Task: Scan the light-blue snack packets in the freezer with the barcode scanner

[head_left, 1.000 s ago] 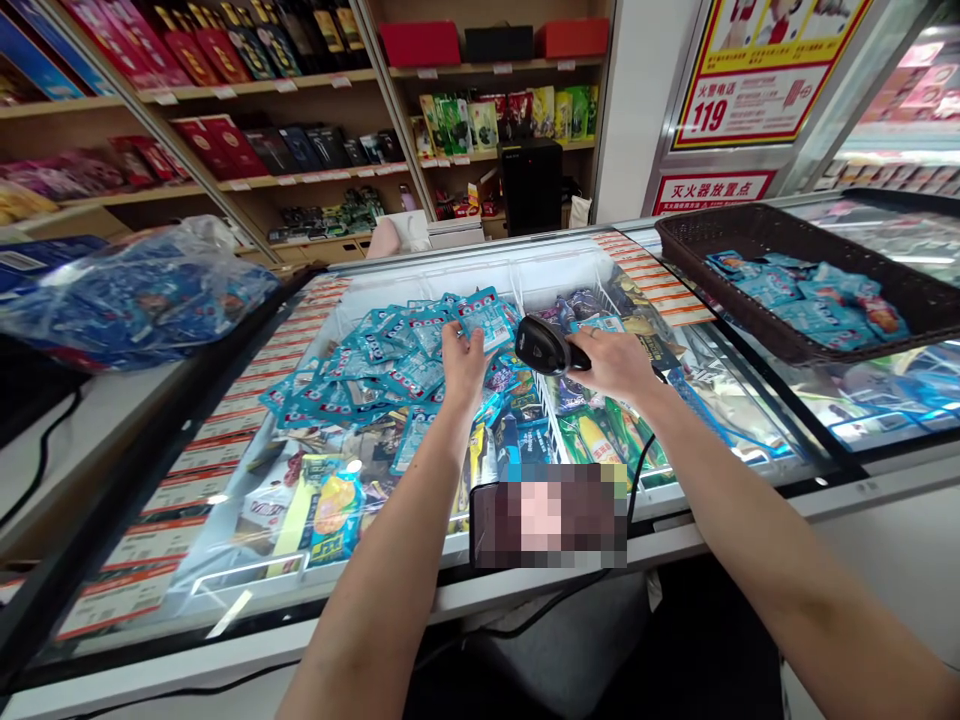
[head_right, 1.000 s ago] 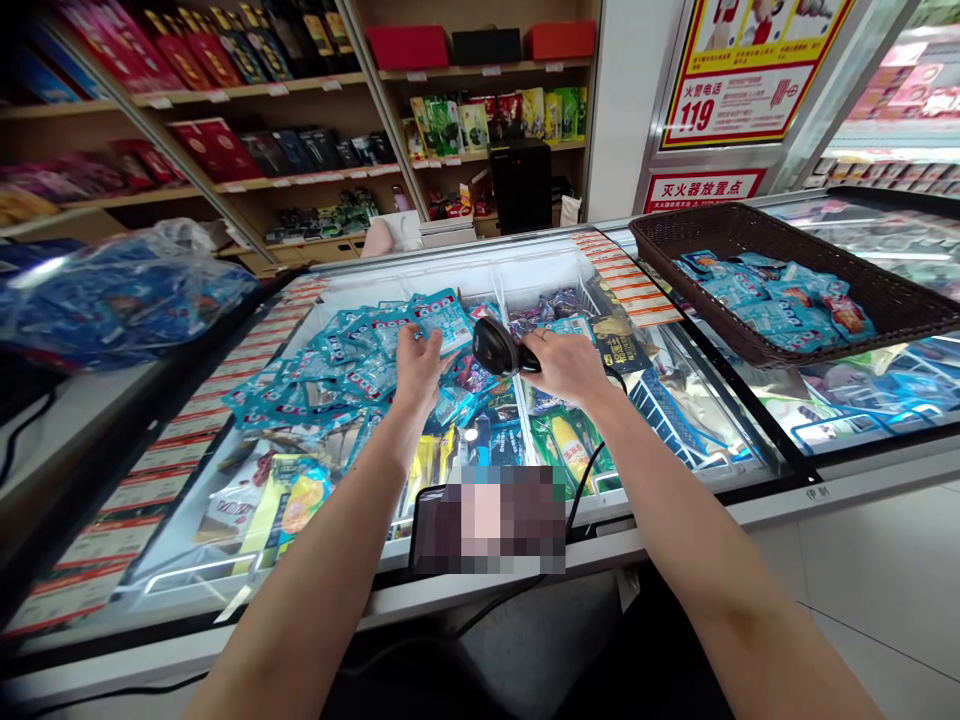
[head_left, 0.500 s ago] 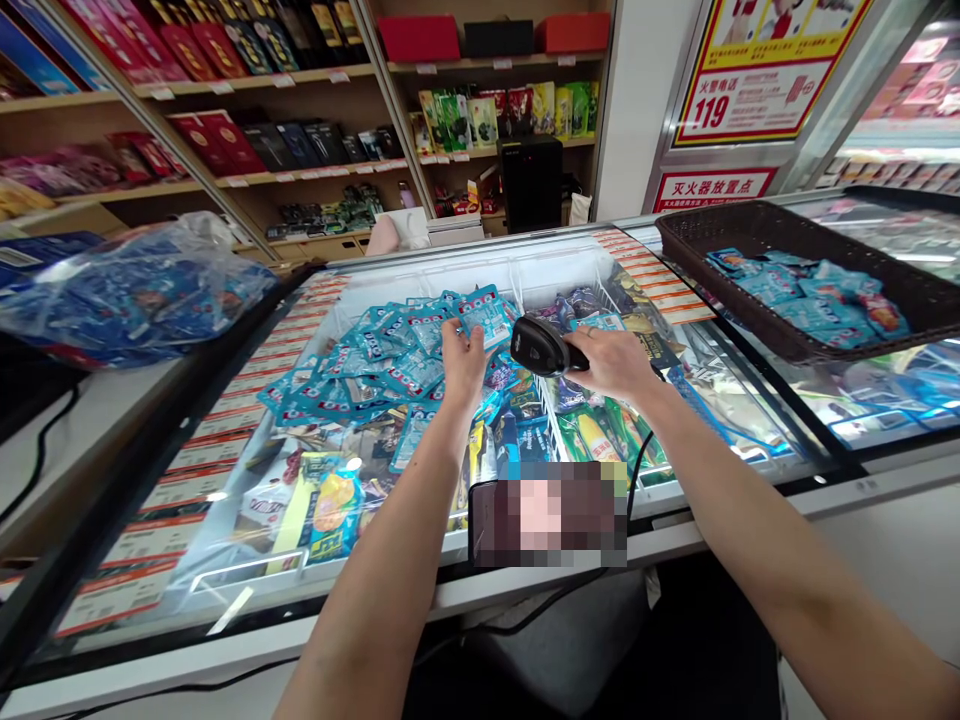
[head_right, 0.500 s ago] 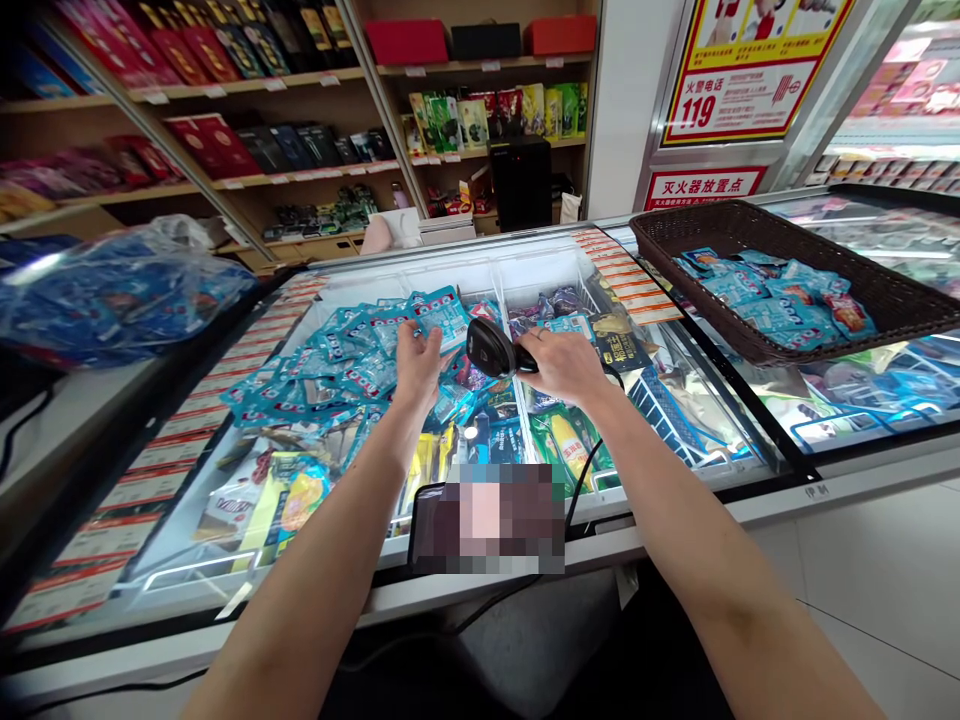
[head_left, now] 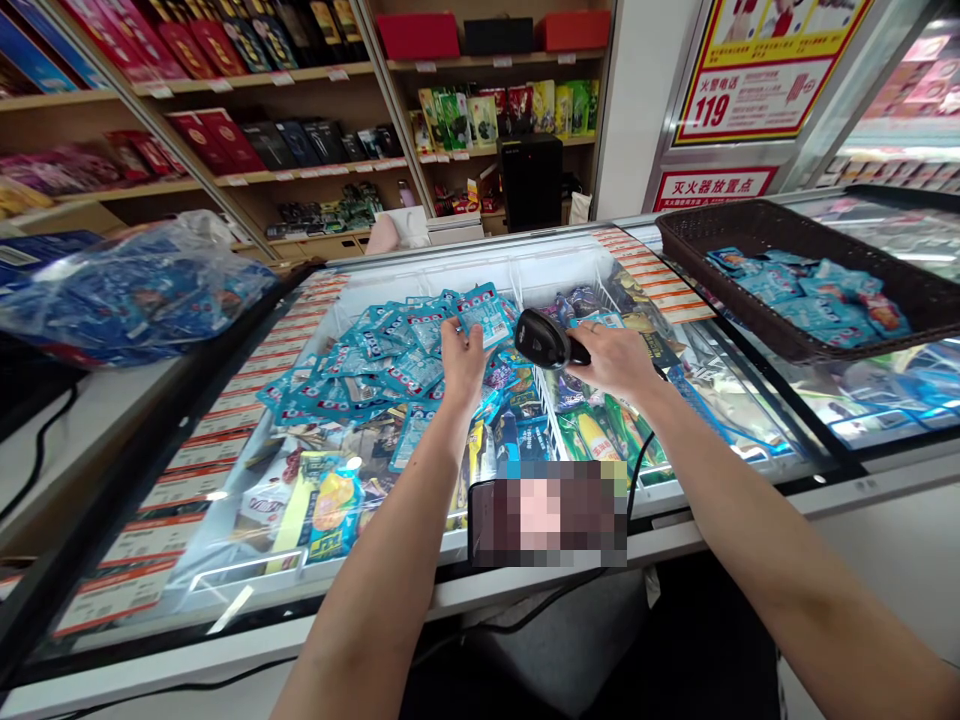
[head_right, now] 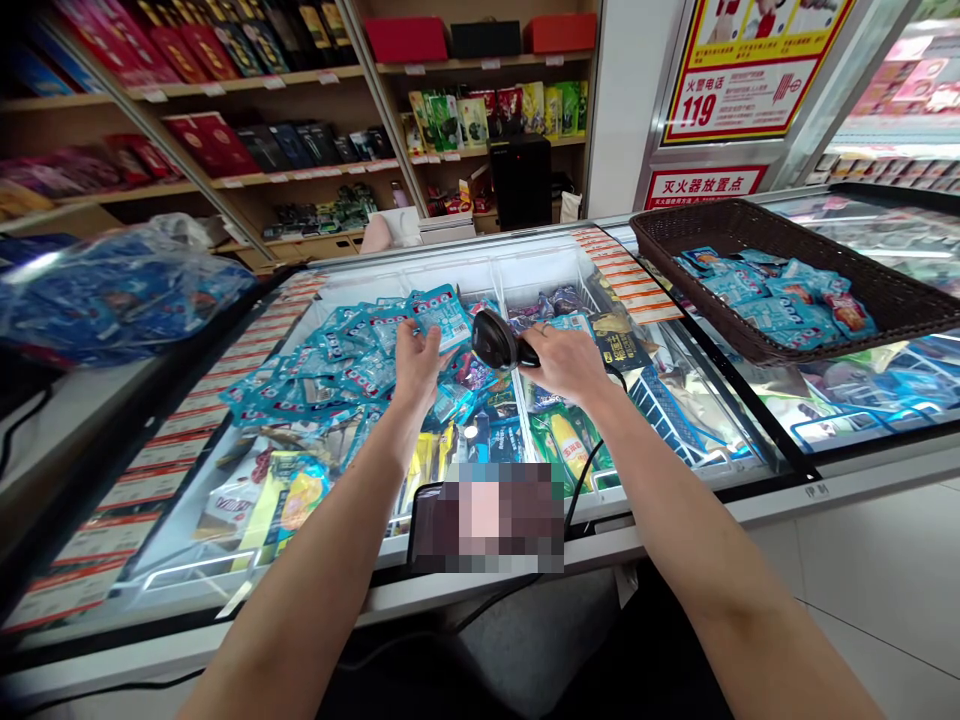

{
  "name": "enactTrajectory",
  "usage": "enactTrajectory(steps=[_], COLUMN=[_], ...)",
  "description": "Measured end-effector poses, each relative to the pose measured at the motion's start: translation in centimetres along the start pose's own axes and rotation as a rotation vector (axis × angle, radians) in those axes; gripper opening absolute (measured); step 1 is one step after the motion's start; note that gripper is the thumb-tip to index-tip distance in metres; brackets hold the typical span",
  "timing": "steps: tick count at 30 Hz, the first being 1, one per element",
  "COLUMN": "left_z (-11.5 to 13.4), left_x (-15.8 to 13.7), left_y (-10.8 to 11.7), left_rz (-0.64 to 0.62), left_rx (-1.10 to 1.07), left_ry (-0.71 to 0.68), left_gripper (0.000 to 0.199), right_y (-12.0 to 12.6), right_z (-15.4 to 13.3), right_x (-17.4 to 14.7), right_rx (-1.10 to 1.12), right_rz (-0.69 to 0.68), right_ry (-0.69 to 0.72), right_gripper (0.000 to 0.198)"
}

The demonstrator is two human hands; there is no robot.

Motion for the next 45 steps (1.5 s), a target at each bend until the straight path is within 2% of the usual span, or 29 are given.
enactTrajectory(steps=[2, 7, 11, 15, 17, 21, 23, 27, 31, 33, 37, 41, 43, 45], left_z=[1.0, 4.1, 4.2, 4.8, 5.5, 5.8, 5.2, 4.4, 5.3, 5.8, 6.2, 6.4, 6.3, 6.0], left_x=[-0.1, -0.4, -0.4, -1.1, -1.7, -3.3, -3.8, -3.7, -3.7, -3.8, -4.4, -5.5, -5.6, -5.3], left_y=[0.7, 2.7, 3.9, 4.5, 3.6, -0.4, -1.7, -2.0, -1.7, -2.5, -6.3, -10.9, -13.0, -14.7], left_rz=[0.046, 0.130, 0.198, 0.304, 0.232, -0.120, -0.212, -0.194, -0.135, -0.178, -0.438, -0.658, -0.725, -0.738], left_rx=[0.066, 0.315, 0.508, 0.720, 0.780, 0.878, 0.934, 0.994, 0.948, 0.881, 0.743, 0.708, 0.716, 0.709], left_ry=[-0.029, -0.206, -0.224, -0.239, -0.317, -0.541, -0.595, -0.598, -0.611, -0.617, -0.643, -0.693, -0.674, -0.615], left_gripper=[0.047, 0.039, 0.040, 0.055, 0.052, 0.034, 0.030, 0.026, 0.030, 0.030, 0.036, 0.045, 0.048, 0.052], right_y=[0.0, 0.5, 0.6, 0.6, 0.6, 0.8, 0.8, 1.1, 1.3, 1.4, 1.4, 1.5, 1.6, 1.7], right_z=[0.9, 3.3, 4.6, 5.8, 6.3, 6.8, 6.9, 7.4, 8.3, 8.9, 9.6, 9.9, 9.8, 9.6], right_x=[-0.1, -0.6, -1.0, -1.4, -1.6, -1.8, -1.9, -2.3, -2.7, -2.8, -3.0, -3.1, -3.1, -3.0], right_rx=[-0.011, -0.042, -0.047, -0.042, -0.043, -0.029, -0.016, 0.005, 0.011, 0.017, 0.032, 0.055, 0.058, 0.056], right_rz=[0.008, 0.032, 0.040, 0.063, 0.075, 0.091, 0.090, 0.117, 0.161, 0.175, 0.197, 0.203, 0.215, 0.217], right_ry=[-0.078, -0.288, -0.392, -0.464, -0.502, -0.543, -0.560, -0.607, -0.667, -0.692, -0.724, -0.738, -0.723, -0.711], right_gripper=[0.033, 0.031, 0.032, 0.033, 0.034, 0.035, 0.035, 0.037, 0.039, 0.038, 0.038, 0.038, 0.037, 0.036])
Point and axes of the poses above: each hand's wrist, its own x-axis towards the middle knuckle, its own y-axis out of the back of the hand, z = x × y, the point moved 8 cm from there along x, towards the middle knuckle, and after that the axes turned 10 degrees about y, right-handed, at the moved point
